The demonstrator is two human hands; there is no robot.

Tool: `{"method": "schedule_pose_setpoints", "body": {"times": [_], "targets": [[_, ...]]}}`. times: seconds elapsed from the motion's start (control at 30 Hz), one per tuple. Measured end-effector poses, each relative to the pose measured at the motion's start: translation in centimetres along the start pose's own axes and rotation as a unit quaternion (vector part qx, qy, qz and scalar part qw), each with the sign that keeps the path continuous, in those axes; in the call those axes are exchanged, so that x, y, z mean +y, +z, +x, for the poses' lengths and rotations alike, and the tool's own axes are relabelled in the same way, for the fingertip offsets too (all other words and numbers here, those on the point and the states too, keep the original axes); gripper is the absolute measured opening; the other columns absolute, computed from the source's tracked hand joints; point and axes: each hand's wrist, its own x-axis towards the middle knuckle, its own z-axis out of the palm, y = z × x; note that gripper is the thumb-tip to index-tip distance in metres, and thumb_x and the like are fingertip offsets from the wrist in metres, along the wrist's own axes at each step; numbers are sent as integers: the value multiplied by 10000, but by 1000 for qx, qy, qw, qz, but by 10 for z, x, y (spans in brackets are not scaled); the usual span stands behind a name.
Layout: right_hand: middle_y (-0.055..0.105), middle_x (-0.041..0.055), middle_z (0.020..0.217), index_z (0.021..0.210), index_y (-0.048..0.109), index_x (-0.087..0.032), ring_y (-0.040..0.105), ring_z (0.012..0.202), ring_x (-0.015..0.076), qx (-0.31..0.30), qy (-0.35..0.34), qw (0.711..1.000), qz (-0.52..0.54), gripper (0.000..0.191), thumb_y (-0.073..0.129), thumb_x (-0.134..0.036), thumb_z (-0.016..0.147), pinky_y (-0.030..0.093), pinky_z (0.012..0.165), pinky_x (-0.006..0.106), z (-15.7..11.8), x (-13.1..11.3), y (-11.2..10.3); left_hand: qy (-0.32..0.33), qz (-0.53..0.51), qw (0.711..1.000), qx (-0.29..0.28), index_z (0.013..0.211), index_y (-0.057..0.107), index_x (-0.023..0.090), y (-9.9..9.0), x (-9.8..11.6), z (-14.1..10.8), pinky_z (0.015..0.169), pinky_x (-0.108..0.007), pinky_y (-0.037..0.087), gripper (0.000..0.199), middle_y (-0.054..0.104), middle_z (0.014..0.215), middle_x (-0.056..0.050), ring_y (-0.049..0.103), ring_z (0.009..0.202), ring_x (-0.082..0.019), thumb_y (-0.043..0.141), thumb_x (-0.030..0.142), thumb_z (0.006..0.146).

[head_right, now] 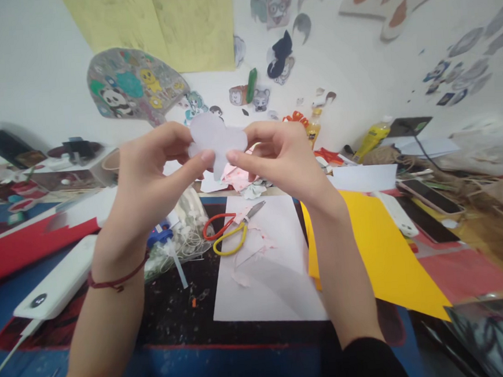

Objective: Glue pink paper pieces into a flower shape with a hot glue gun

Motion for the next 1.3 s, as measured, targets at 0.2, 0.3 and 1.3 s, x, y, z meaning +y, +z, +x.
{"method": "schedule_pose_setpoints", "body": {"times": [0.2, 0.3, 1.3], "targets": [[698, -5, 781, 869, 777, -233, 607, 603, 120, 2, 1, 1000, 9, 211, 835, -422, 793, 535, 539, 288, 0, 1, -1, 7, -4, 1000, 0, 799, 622, 250, 0, -2, 0, 592, -341, 544, 237, 631, 689, 1, 665, 738, -188, 733, 441, 884], [693, -6, 761, 852, 771, -239, 601, 597, 123, 8, 8, 1000, 4, 239, 840, -457, 779, 539, 533, 287, 0, 0, 0, 11, -5, 1000, 0, 794, 610, 253, 0, -1, 0, 578, -335, 544, 268, 627, 679, 2, 662, 722, -183, 717, 477, 894], [691, -49, 763, 824, 778, -235, 609, 574, 85, 2, -14, 1000, 20, 49, 820, -231, 799, 538, 532, 249, -1, -3, 3, 1, -9, 1000, -26, 774, 582, 232, -7, -3, 0, 583, -325, 581, 388, 619, 736, -26, 690, 804, -215, 722, 585, 855]]}}
